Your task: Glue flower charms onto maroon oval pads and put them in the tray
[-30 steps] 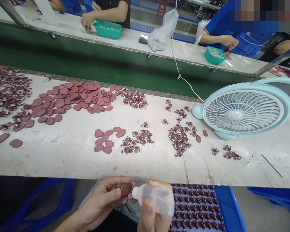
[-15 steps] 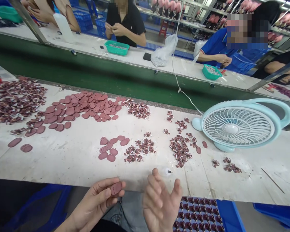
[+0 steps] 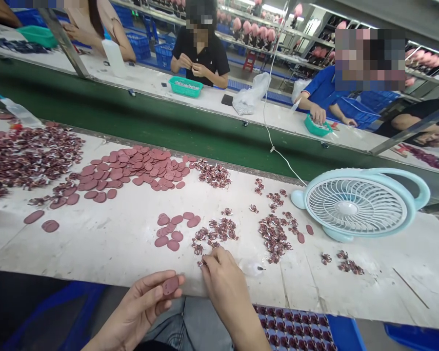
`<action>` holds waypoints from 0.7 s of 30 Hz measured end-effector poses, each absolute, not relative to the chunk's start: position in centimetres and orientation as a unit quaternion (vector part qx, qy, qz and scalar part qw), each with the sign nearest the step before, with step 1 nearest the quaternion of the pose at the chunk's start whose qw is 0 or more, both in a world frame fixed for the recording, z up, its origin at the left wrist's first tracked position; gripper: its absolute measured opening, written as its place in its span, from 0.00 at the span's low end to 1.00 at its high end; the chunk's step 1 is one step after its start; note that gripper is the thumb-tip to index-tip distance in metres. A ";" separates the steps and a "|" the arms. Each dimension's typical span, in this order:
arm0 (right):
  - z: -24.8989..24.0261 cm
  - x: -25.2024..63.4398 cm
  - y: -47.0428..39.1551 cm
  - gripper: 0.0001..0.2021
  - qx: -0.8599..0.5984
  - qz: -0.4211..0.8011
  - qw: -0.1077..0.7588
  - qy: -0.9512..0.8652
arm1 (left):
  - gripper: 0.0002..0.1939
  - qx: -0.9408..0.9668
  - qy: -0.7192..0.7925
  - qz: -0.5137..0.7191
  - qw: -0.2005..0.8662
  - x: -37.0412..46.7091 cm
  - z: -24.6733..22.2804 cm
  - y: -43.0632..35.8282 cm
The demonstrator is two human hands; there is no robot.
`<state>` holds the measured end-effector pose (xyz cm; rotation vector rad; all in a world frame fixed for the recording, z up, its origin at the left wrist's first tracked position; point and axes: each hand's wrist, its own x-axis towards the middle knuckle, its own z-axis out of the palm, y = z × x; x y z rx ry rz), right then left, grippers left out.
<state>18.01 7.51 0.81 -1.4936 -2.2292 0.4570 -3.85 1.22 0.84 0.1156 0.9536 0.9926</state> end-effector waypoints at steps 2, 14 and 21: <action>1.6 18.1 6.9 0.09 -0.534 0.160 0.238 -0.795 | 0.24 0.058 0.441 0.459 0.769 -3.7 0.9 1.3; 1.9 17.8 0.9 0.16 -0.476 0.469 0.423 -0.612 | 0.17 0.155 0.376 0.455 0.792 -1.9 0.9 1.0; 2.5 18.3 1.3 0.19 -0.459 0.438 0.425 -0.646 | 0.17 0.159 0.364 0.450 0.800 -1.2 0.1 0.7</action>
